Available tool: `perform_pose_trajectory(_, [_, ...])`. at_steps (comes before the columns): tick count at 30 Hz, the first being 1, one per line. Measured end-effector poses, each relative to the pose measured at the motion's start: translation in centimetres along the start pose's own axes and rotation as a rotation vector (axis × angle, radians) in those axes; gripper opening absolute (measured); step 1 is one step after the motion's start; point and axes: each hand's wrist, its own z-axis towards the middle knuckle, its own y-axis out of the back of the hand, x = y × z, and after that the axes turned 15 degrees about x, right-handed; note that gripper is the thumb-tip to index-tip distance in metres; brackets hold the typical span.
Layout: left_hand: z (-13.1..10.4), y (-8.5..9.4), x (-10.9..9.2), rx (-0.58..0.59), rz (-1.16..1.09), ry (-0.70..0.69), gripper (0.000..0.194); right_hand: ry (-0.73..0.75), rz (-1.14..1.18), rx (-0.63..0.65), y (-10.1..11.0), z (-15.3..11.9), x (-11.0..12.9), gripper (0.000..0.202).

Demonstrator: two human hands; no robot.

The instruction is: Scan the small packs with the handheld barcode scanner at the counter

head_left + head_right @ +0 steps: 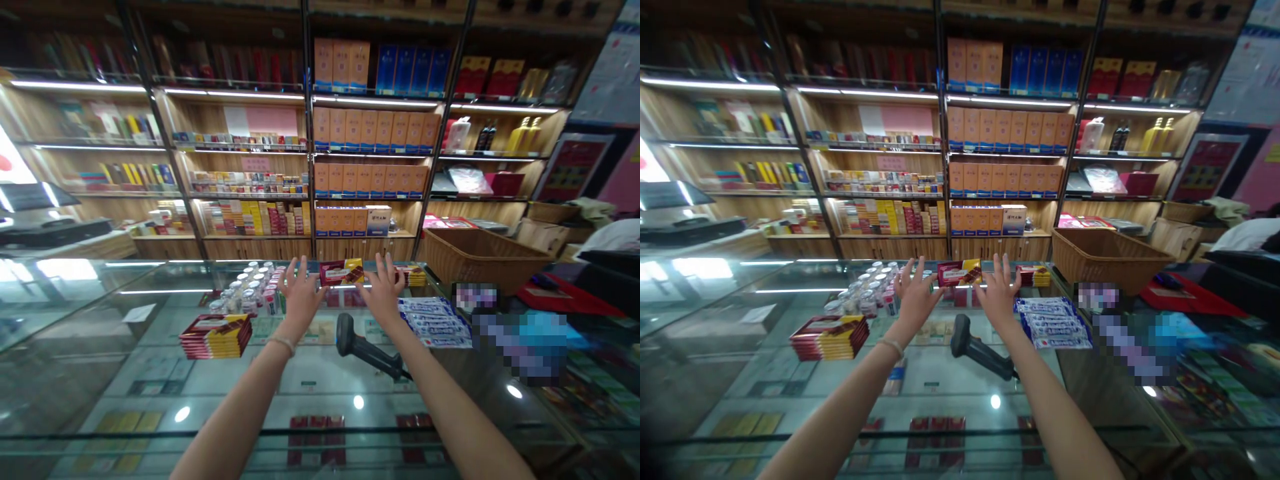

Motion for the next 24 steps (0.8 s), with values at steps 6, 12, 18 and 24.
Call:
perform_pose_trajectory(6, [-1.9,-1.6,1.7,-0.013,-0.012,0.01,0.026,-0.042,0.136,0.045,-1.1,-0.9,0.7,0.03])
perform_pose_trajectory(12, [-2.4,-2.1,2.8,0.004,-0.011,-0.02,0.027,-0.077,0.289,0.126,-2.0,-1.1,0.2,0.027])
perform_pose_trajectory(18, [-2.7,-1.7,3.0,0.003,-0.003,-0.051,0.027,-0.13,0.443,0.228,-1.8,-1.5,-0.4,0.022])
perform_pose_trajectory(24, [-2.6,-0.5,2.8,0.008,0.006,-0.04,0.071,-0.156,0.551,0.249,-1.7,-1.5,-1.0,0.026])
